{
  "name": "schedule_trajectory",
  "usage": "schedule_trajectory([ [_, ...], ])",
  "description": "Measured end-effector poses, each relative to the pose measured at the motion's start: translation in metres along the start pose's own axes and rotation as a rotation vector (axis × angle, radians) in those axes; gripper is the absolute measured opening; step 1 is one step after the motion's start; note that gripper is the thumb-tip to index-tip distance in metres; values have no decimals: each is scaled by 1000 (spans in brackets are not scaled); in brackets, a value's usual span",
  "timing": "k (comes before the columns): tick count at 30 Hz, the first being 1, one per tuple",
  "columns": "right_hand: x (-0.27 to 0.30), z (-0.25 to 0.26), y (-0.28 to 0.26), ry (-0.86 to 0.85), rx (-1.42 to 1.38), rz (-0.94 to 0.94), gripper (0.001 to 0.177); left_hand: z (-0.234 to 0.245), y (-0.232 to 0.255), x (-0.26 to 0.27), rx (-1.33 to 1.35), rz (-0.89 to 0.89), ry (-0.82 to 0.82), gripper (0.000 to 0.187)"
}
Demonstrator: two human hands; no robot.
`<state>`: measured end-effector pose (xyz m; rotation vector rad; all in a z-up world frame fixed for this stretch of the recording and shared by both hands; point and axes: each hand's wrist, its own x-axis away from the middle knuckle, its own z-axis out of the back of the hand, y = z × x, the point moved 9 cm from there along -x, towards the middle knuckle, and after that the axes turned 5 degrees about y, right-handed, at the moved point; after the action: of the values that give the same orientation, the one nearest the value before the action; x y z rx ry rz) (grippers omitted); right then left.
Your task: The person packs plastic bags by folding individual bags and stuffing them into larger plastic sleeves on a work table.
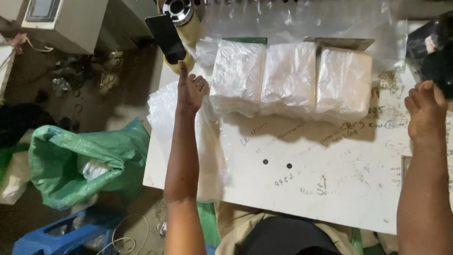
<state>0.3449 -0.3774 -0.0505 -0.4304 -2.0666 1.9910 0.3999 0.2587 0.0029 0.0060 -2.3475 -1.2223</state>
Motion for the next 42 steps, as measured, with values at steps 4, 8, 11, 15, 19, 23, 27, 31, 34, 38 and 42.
schedule_trajectory([
  [4, -34, -5, 12, 67, 135, -130, 57, -10, -10, -36, 218, 160, 60, 170],
  [8, -91, -14, 31, 64, 153, -133, 111, -43, -8, -44, 223, 205, 18, 163],
  [11, -122, -42, 26, 63, 115, -197, 110, -67, 0, -50, 255, 213, 31, 141],
  [15, -140, -76, 3, 149, 293, -306, 70, -82, 10, -67, 173, 214, 68, 127],
  [19, -111, -153, -68, 38, 695, -186, 107, -60, -17, -144, -227, 158, 114, 103],
  [23, -153, -133, 19, -37, 683, -174, 47, -53, -26, -143, -739, 97, 125, 53],
  [27, -139, -106, 41, 27, 338, -146, 25, -32, -12, -152, -428, -265, 202, 51],
  [31, -63, -45, -14, 398, 322, -32, 47, 34, 19, -116, -288, -509, 589, 80],
  [34, 28, -28, -85, 360, 571, 502, 28, 40, 78, -27, -280, -1238, 469, 43],
  [38, 115, -5, -76, 167, 1169, 918, 31, 24, 121, 137, -773, -1254, 576, 47],
  [42, 152, 0, -15, -532, 1201, 352, 94, 37, 101, 222, -1159, -991, 195, 35],
])
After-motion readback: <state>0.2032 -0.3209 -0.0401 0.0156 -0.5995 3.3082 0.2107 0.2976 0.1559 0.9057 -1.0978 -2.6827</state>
